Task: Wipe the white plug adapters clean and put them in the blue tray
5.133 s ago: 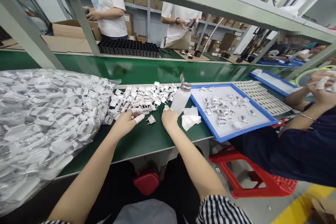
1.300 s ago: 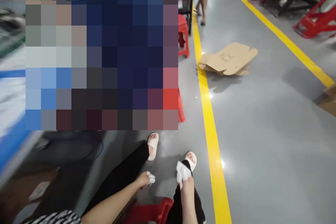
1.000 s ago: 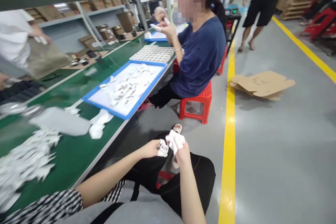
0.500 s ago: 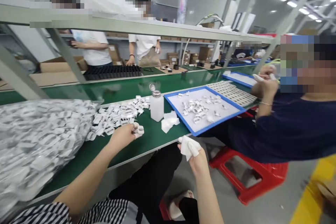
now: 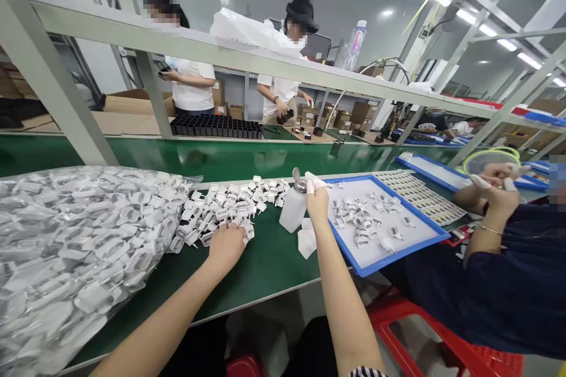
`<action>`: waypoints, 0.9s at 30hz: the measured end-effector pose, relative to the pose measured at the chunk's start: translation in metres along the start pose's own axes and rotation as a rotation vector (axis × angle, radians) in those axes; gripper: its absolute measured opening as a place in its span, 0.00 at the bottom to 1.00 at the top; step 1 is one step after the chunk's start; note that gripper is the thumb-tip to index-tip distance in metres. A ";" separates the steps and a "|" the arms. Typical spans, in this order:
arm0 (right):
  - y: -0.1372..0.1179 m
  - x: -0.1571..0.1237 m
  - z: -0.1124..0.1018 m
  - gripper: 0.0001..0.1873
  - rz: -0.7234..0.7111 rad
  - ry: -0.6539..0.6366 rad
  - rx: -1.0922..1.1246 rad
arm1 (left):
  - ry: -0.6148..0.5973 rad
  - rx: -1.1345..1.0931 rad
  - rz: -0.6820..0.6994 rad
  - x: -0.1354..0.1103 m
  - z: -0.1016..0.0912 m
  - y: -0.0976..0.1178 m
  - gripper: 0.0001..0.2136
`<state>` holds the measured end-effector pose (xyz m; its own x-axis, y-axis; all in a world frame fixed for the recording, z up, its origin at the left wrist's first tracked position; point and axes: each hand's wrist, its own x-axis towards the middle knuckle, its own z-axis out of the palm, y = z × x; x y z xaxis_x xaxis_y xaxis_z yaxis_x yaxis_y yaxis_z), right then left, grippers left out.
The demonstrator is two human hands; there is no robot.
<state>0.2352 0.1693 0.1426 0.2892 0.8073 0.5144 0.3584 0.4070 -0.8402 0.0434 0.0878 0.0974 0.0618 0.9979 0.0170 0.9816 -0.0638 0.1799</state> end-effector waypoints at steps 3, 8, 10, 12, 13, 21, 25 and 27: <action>0.002 -0.003 0.004 0.22 -0.039 -0.057 -0.064 | -0.003 -0.028 -0.027 -0.004 -0.001 -0.005 0.14; 0.003 -0.003 0.000 0.25 -0.074 -0.085 -0.137 | -0.028 -0.085 0.053 -0.017 -0.013 -0.010 0.12; 0.003 -0.001 -0.001 0.25 -0.077 -0.089 -0.166 | -0.042 -0.137 0.157 -0.024 -0.016 -0.010 0.13; 0.002 0.001 -0.001 0.25 -0.075 -0.093 -0.199 | -0.005 -0.216 0.298 -0.033 -0.013 -0.012 0.15; 0.001 0.002 -0.001 0.25 -0.072 -0.094 -0.216 | 0.041 -0.257 0.370 -0.038 -0.009 -0.014 0.15; -0.002 0.000 0.007 0.28 -0.080 -0.112 -0.312 | 0.391 -0.360 0.648 -0.049 0.029 -0.035 0.13; 0.000 -0.002 0.012 0.28 -0.113 -0.132 -0.343 | 0.288 -0.378 0.593 -0.047 0.020 -0.025 0.14; 0.000 -0.002 0.011 0.28 -0.126 -0.146 -0.358 | 0.226 -0.410 0.534 -0.042 0.009 -0.018 0.14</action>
<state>0.2247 0.1728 0.1399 0.1036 0.8235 0.5578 0.6771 0.3525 -0.6460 0.0252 0.0467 0.0843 0.4330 0.8068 0.4021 0.6777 -0.5855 0.4450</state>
